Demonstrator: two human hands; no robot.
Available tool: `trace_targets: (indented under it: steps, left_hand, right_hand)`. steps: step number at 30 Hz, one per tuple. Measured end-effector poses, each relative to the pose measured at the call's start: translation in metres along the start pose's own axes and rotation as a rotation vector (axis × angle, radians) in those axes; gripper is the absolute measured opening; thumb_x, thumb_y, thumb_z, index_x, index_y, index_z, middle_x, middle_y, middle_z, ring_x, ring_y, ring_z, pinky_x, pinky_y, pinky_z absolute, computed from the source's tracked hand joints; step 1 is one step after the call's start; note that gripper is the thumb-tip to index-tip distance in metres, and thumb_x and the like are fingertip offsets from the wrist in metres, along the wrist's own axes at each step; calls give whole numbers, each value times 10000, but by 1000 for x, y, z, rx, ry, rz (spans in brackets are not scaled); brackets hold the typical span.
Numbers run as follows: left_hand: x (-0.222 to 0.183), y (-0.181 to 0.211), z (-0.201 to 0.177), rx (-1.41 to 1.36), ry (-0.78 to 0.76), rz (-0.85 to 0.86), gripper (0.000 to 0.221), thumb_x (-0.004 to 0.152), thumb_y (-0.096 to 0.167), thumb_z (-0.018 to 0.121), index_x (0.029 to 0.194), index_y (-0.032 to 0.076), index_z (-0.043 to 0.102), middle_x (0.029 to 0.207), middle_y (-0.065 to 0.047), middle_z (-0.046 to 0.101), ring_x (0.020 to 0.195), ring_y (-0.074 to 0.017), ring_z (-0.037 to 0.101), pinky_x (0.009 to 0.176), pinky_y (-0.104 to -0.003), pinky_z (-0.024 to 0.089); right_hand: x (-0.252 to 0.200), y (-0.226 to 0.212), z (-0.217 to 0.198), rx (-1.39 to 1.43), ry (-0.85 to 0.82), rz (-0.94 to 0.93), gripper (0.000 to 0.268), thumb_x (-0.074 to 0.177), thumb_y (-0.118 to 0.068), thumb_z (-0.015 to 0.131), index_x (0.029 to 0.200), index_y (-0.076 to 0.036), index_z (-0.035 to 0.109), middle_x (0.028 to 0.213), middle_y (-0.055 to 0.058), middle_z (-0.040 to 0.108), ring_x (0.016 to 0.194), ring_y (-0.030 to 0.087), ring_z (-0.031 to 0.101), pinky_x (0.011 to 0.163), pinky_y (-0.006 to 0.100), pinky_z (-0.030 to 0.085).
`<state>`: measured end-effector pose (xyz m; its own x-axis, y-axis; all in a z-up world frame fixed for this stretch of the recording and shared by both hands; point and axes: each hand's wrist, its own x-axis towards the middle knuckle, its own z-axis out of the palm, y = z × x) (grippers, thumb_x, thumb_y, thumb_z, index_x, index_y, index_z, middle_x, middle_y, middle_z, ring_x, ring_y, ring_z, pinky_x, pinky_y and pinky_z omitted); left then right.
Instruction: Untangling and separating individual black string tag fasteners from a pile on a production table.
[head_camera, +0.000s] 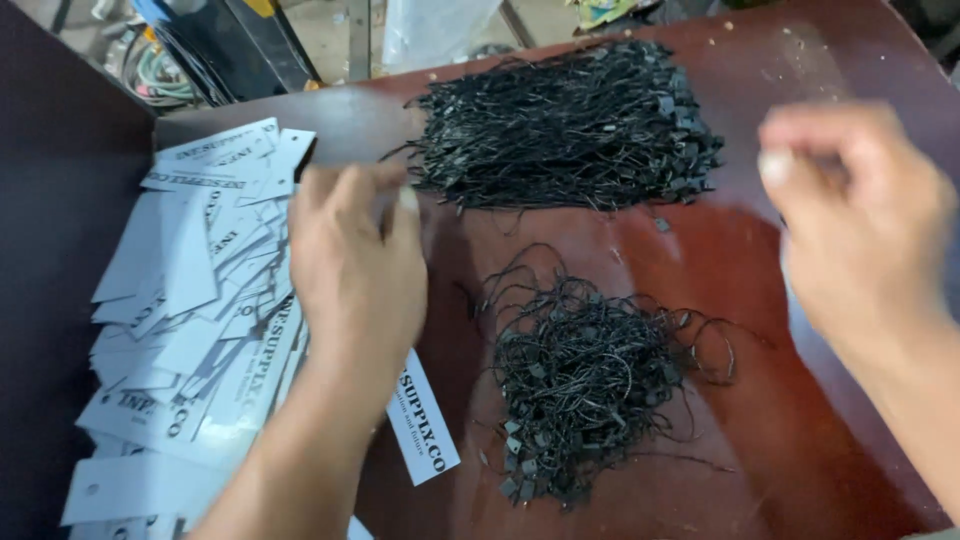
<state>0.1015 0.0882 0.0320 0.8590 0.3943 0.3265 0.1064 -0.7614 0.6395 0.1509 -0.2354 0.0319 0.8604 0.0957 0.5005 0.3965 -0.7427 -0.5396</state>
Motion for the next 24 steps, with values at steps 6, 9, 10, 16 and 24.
trace_targets:
  steps: [6, 9, 10, 16, 24]
  left_hand:
    - [-101, 19, -19, -149, -157, 194, 159, 898, 134, 660, 1041, 126, 730, 959, -65, 669, 917, -286, 652, 833, -394, 503]
    - [-138, 31, -9, -159, -160, 358, 175, 914, 133, 651, 1067, 87, 722, 918, -58, 599, 839, -282, 585, 625, -405, 521]
    - [-143, 32, -7, -161, -153, 361, 175, 914, 133, 651, 1067, 87, 722, 918, -58, 599, 839, -282, 585, 625, -405, 521]
    - [-153, 29, -4, -160, -130, 423, 195, 924, 102, 638, 1111, 68, 681, 926, -74, 577, 793, -289, 564, 610, -413, 498]
    - [-154, 28, -2, -155, -138, 380, 194, 921, 137, 664, 1110, 94, 683, 949, -60, 599, 822, -276, 591, 644, -406, 511]
  right_hand:
    - [-103, -34, -22, 128, -237, 65, 146, 886, -71, 709, 1023, -68, 761, 977, 18, 759, 903, 113, 702, 924, 229, 483]
    - [-109, -42, -20, 5, -297, -25, 187, 907, -128, 687, 1082, -122, 754, 956, -26, 741, 704, 107, 651, 682, 266, 494]
    - [-108, -43, -20, 3, -293, -31, 187, 907, -128, 687, 1082, -122, 754, 956, -26, 741, 704, 107, 651, 682, 266, 494]
    - [-107, -43, -12, -109, -274, -374, 90, 931, -157, 691, 1002, -112, 723, 859, -2, 623, 635, 168, 612, 600, 309, 532]
    - [-112, -40, -11, -211, -278, -346, 76, 944, -159, 670, 987, -97, 670, 881, 0, 634, 631, 177, 608, 569, 331, 528]
